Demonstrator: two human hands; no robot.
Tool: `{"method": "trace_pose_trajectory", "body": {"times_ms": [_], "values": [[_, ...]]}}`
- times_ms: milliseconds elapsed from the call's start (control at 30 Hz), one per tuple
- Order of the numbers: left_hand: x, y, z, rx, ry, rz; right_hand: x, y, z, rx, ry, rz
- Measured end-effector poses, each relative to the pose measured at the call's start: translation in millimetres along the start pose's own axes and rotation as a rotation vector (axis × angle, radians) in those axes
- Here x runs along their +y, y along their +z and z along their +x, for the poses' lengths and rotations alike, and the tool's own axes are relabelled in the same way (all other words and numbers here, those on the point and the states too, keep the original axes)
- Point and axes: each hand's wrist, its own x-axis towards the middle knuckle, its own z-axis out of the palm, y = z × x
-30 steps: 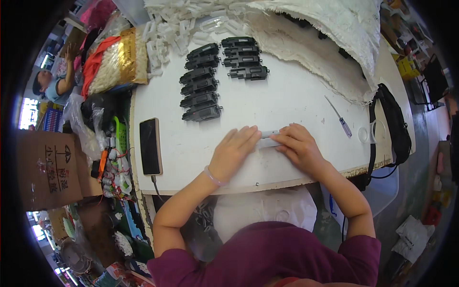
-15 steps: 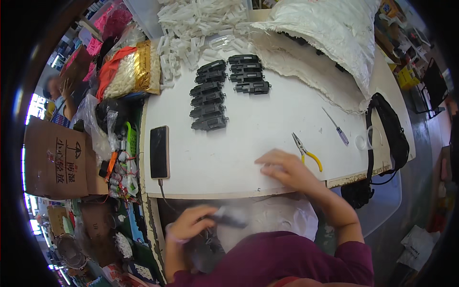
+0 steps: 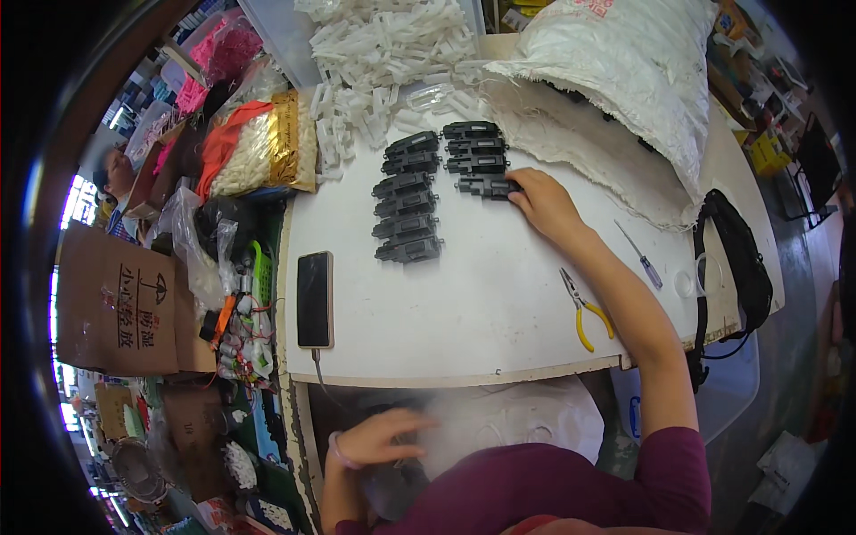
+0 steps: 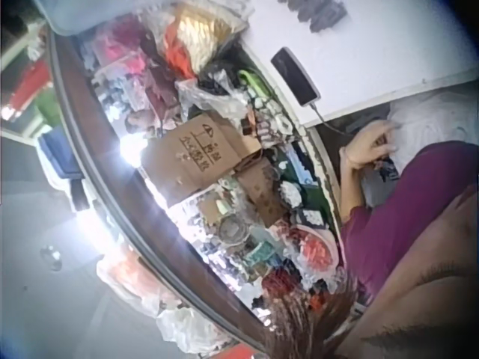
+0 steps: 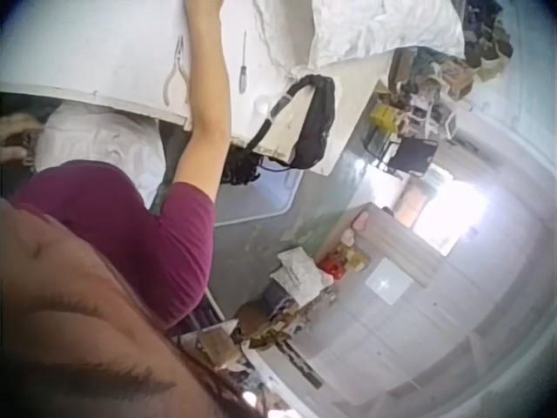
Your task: Assembling small plastic housings and internal components at a factory workbench.
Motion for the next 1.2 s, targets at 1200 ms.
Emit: {"method": "trace_pose_trajectory", "body": {"times_ms": [1200], "values": [[25.9,-153.3,151.0,0.854,0.359,0.832,-16.3,-306.6,-409.3,0.622,0.844,-1.505]]}}
